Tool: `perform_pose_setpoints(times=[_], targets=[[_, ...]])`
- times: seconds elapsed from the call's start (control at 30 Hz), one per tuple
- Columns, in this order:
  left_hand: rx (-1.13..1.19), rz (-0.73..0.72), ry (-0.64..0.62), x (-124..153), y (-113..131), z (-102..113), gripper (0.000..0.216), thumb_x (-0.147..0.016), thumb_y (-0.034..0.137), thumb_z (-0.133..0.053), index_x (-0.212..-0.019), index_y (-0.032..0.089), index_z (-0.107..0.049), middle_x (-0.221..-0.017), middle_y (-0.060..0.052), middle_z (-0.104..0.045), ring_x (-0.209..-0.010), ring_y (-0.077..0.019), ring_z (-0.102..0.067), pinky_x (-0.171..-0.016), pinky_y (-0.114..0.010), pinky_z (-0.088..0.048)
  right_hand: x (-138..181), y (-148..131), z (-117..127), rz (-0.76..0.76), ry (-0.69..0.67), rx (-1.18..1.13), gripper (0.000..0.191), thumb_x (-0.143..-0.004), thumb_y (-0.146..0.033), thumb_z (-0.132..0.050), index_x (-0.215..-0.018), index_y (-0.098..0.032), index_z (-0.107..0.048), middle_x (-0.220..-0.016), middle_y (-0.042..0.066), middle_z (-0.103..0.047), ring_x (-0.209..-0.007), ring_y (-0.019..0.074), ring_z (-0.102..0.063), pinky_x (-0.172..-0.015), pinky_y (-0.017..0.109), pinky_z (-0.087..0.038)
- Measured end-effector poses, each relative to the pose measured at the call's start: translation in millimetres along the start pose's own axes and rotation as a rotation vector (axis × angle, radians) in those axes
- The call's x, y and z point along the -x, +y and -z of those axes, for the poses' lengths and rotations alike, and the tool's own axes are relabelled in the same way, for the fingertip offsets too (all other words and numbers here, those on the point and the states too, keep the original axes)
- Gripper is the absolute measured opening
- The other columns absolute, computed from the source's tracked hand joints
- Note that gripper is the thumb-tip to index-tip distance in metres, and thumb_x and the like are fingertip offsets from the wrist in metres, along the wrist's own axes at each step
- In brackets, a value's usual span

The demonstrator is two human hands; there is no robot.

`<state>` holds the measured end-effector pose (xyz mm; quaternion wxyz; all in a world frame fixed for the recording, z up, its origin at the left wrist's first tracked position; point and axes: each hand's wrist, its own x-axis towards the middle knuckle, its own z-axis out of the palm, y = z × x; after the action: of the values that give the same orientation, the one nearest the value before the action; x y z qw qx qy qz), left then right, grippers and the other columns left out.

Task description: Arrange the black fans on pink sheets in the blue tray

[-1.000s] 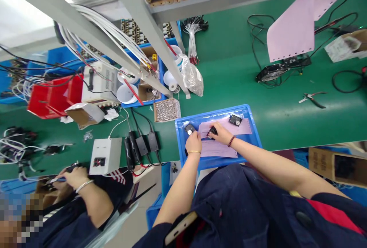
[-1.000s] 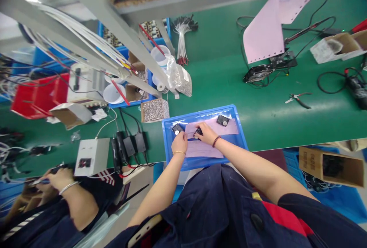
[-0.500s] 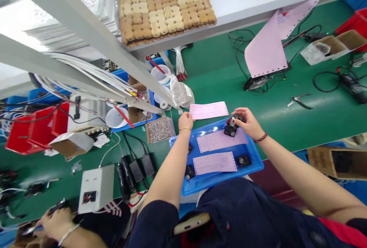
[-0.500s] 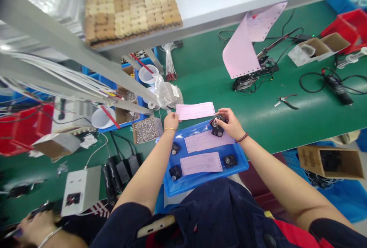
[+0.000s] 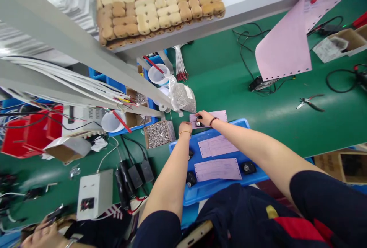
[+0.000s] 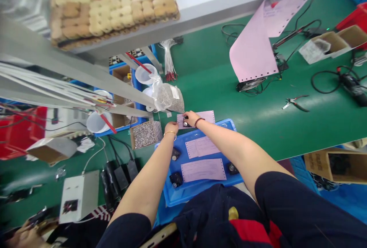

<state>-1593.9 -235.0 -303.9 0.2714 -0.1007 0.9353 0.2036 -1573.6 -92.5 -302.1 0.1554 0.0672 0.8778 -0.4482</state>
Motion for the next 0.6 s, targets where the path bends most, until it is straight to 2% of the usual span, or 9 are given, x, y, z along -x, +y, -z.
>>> perform_pose_setpoints(times=[0.07,0.17,0.2,0.27,0.33,0.4,0.47,0.53,0.6], targets=[[0.007,-0.018,0.024,3,-3,6,0.023,-0.079,0.009,-0.059,-0.099,0.013,-0.07,-0.108,-0.019,-0.072,-0.107,-0.0302,-0.067,-0.091,-0.035,-0.052,6,-2,7,0.018,0.032,0.034,0.03,-0.08,-0.004,-0.069,-0.109,-0.009,-0.068,-0.109,0.015,-0.065,-0.107,0.0256,-0.059,-0.1,0.041,-0.045],[0.048,-0.119,0.101,22,-11,16,0.035,-0.083,0.011,-0.054,-0.117,0.012,-0.062,-0.123,-0.019,-0.065,-0.115,-0.0254,-0.063,-0.1,-0.036,-0.048,33,8,44,0.066,0.127,0.058,0.037,-0.085,-0.008,-0.066,-0.122,-0.009,-0.062,-0.124,0.014,-0.058,-0.12,0.0236,-0.05,-0.11,0.037,-0.037],[0.087,-0.201,0.127,33,-16,18,0.035,-0.085,0.011,-0.052,-0.118,0.013,-0.061,-0.123,-0.017,-0.064,-0.113,-0.0234,-0.063,-0.101,-0.036,-0.048,49,15,60,0.073,0.176,0.058,0.036,-0.088,-0.01,-0.062,-0.123,-0.01,-0.061,-0.125,0.014,-0.056,-0.119,0.022,-0.05,-0.109,0.034,-0.038],[0.189,-0.405,0.135,60,-28,17,0.031,-0.087,0.014,-0.048,-0.115,0.016,-0.06,-0.117,-0.012,-0.066,-0.106,-0.0208,-0.064,-0.099,-0.036,-0.05,88,34,89,0.078,0.334,0.042,0.027,-0.091,-0.012,-0.054,-0.118,-0.011,-0.061,-0.118,0.012,-0.056,-0.101,0.019,-0.057,-0.096,0.032,-0.047],[0.252,-0.568,0.064,89,-41,8,0.026,-0.089,0.017,-0.047,-0.111,0.018,-0.061,-0.109,-0.01,-0.068,-0.101,-0.0206,-0.065,-0.094,-0.037,-0.053,134,54,105,0.078,0.455,0.053,0.021,-0.09,-0.013,-0.049,-0.107,-0.015,-0.062,-0.103,0.009,-0.058,-0.088,0.0192,-0.058,-0.085,0.033,-0.051],[0.211,-0.639,-0.052,117,-53,-8,0.025,-0.089,0.017,-0.047,-0.11,0.019,-0.061,-0.108,-0.009,-0.069,-0.103,-0.021,-0.065,-0.095,-0.038,-0.053,178,70,102,0.067,0.427,0.103,0.019,-0.089,-0.014,-0.049,-0.103,-0.017,-0.062,-0.098,0.008,-0.058,-0.086,0.0207,-0.058,-0.083,0.035,-0.053],[0.098,-0.673,-0.144,139,-60,-26,0.028,-0.087,0.014,-0.048,-0.11,0.018,-0.062,-0.112,-0.01,-0.068,-0.108,-0.0221,-0.063,-0.1,-0.039,-0.05,211,82,83,0.045,0.314,0.175,0.026,-0.086,-0.014,-0.052,-0.11,-0.017,-0.059,-0.107,0.011,-0.058,-0.099,0.0239,-0.059,-0.092,0.04,-0.052],[-0.049,-0.665,-0.202,154,-63,-43,0.031,-0.085,0.012,-0.05,-0.114,0.015,-0.063,-0.119,-0.012,-0.066,-0.115,-0.0239,-0.06,-0.106,-0.039,-0.046,225,89,56,0.008,0.223,0.248,0.042,-0.081,-0.012,-0.056,-0.123,-0.015,-0.054,-0.125,0.016,-0.053,-0.119,0.029,-0.052,-0.105,0.046,-0.044],[-0.204,-0.602,-0.228,164,-64,-57,0.038,-0.084,0.012,-0.053,-0.121,0.013,-0.061,-0.131,-0.015,-0.06,-0.122,-0.0267,-0.056,-0.109,-0.04,-0.043,224,93,32,-0.029,0.189,0.303,0.055,-0.077,-0.01,-0.06,-0.131,-0.011,-0.049,-0.137,0.021,-0.046,-0.13,0.0336,-0.042,-0.112,0.052,-0.036]])
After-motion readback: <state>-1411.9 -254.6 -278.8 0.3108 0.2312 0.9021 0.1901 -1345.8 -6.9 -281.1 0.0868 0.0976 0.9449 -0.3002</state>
